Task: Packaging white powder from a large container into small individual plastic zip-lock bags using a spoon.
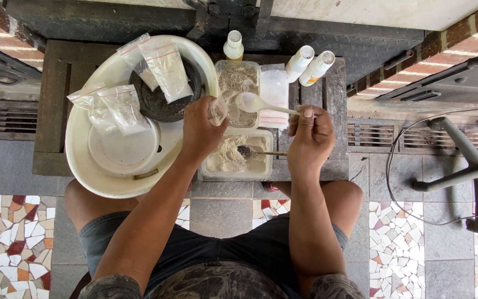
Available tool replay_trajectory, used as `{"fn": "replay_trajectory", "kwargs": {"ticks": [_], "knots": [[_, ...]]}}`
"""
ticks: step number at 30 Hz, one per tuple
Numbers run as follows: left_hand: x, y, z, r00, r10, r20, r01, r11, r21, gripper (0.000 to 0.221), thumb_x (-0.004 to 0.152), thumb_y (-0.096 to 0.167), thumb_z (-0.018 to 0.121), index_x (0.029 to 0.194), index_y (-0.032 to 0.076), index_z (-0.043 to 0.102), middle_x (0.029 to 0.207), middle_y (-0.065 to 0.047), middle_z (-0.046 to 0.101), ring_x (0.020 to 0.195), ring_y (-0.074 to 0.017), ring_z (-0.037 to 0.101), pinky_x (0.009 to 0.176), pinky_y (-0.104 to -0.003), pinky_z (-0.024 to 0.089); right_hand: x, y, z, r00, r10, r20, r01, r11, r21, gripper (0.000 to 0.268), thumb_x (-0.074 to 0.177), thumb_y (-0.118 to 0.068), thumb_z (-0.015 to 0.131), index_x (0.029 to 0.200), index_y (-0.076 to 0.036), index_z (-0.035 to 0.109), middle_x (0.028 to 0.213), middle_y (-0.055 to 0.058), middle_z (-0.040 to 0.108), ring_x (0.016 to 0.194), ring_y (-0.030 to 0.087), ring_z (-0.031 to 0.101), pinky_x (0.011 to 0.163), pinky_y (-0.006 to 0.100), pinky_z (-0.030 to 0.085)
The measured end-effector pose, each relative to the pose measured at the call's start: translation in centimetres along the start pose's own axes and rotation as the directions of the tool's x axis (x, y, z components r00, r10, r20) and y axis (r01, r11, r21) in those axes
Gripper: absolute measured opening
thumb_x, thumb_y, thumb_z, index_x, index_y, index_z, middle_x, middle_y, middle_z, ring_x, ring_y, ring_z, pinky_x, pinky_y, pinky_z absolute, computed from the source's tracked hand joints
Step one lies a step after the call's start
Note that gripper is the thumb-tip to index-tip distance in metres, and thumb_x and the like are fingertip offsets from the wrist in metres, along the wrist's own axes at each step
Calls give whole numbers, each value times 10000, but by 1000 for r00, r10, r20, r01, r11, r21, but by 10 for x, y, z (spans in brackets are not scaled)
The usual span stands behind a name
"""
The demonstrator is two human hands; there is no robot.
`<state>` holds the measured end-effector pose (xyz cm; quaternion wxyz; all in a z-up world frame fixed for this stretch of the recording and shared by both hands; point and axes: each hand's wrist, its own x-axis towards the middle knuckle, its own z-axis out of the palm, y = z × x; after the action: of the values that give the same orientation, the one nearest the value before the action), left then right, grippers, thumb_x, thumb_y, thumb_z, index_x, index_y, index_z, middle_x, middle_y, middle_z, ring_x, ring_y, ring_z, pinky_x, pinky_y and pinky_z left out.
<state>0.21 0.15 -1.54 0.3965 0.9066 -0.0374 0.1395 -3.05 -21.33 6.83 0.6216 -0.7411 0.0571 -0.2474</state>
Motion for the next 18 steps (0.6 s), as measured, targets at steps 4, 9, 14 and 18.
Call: {"fn": "replay_trajectory", "kwargs": {"ticks": [4,9,14,18], "knots": [[1,-1,0,1000,-2,4,2,1000,-8,504,715,166,876,1153,50,655,1020,-188,720,1015,-413,714,984,-516,477,-10,-5,9,999,1,38,-1,1000,15,245,1133,-100,444,1031,-71,665,748,85,659,556,108,550,561,213,465],[-2,-5,5,1000,18,-9,-18,1000,-5,524,688,155,892,1151,65,664,1023,-170,725,1035,-409,712,983,-527,477,-16,-2,21,997,-14,69,14,1000,-7,226,1109,-90,490,986,-65,677,709,77,668,528,95,548,533,220,442],[0,-3,3,999,33,-28,-34,999,-24,530,670,143,901,1141,62,670,1012,-169,729,1043,-410,707,982,-529,471,-21,7,24,977,-182,108,198,967,-158,186,1090,-60,532,993,-55,691,717,91,683,546,146,582,551,260,487],[-3,-5,8,997,53,-63,-53,999,-6,539,644,158,913,1118,80,669,989,-141,731,1028,-383,715,960,-512,486,-26,11,30,869,-341,358,449,848,-283,155,1011,-39,613,914,-112,710,718,54,692,572,212,650,569,312,511]]}}
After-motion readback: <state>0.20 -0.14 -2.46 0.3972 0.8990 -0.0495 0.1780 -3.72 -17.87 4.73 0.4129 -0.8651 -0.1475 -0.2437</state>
